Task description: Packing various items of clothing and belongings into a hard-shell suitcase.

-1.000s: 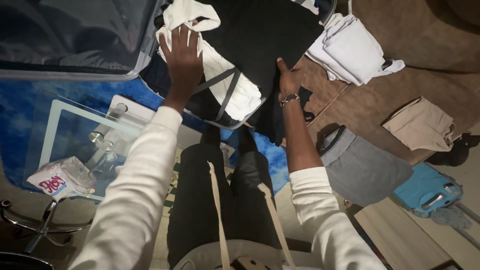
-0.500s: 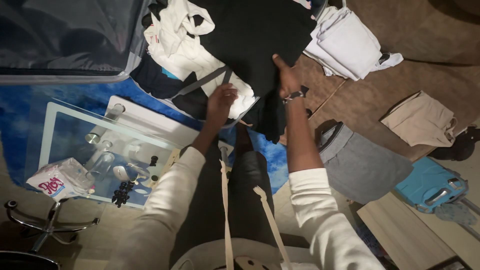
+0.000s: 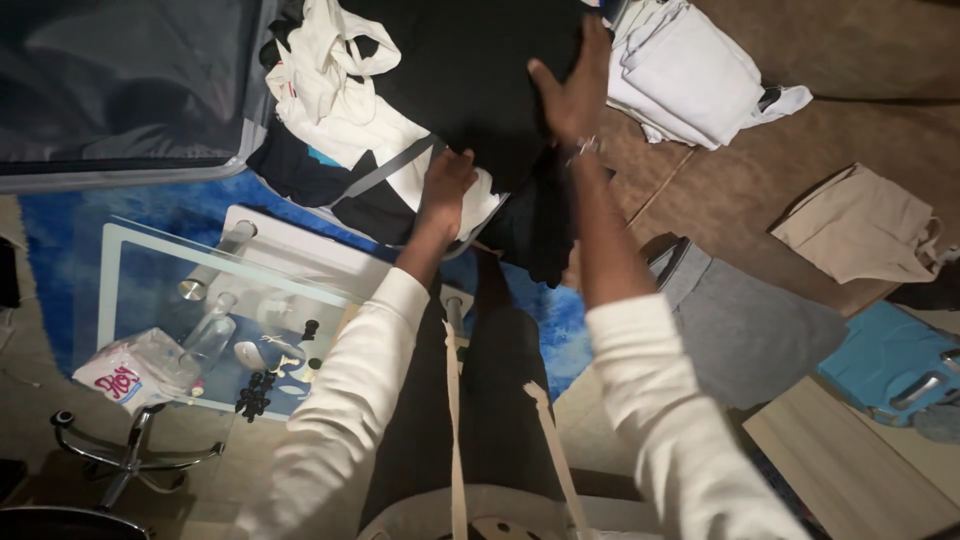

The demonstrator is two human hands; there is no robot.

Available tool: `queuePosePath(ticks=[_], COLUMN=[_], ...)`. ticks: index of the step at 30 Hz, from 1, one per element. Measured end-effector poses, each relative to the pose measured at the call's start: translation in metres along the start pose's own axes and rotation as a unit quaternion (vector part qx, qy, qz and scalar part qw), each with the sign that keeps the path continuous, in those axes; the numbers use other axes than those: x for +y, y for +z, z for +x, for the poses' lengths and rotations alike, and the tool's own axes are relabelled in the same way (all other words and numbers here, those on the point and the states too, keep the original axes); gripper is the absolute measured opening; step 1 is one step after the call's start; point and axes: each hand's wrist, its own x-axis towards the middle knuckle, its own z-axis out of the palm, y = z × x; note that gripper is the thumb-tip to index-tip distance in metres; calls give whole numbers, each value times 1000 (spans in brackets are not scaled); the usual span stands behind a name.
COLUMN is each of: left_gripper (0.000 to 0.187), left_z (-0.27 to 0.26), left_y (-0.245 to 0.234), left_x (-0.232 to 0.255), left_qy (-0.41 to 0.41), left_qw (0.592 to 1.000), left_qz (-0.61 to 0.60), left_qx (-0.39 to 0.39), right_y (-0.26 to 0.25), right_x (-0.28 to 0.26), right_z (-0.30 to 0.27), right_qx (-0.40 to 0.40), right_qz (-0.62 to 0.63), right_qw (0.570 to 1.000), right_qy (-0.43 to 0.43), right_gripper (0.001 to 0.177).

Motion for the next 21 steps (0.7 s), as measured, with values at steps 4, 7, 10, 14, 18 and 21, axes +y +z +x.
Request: queuePosePath(ticks=[4, 7, 10, 14, 18, 21], left_gripper=[39, 41, 47, 43, 41, 41], left_z=[-10, -13, -15, -15, -22, -45], left_y=[36, 60, 69, 71, 88, 84], left_x=[40, 66, 84, 97, 100, 81], left_qy=[-58, -102, -70, -123, -118, -130], left_qw=[969, 982, 983, 964, 982, 978], left_qz=[-238, -157, -169, -198, -132, -141], left_qx=[18, 26, -32, -129, -73, -77], right_y=[-17, -33, -39, -45, -59, -70], right_x=[-12, -29, -29, -14, -4, 25], right_z=[38, 51, 54, 45, 26, 4], right_qx=[-112, -190, -200, -198, -186, -154], right_qz=[-90, -210, -232, -183, -47, 80], right_qw=[988, 958, 949, 958, 979, 985], right_qy=[-64, -49, -72, -94, -63, 21], right_gripper=[95, 93, 84, 74, 66, 52])
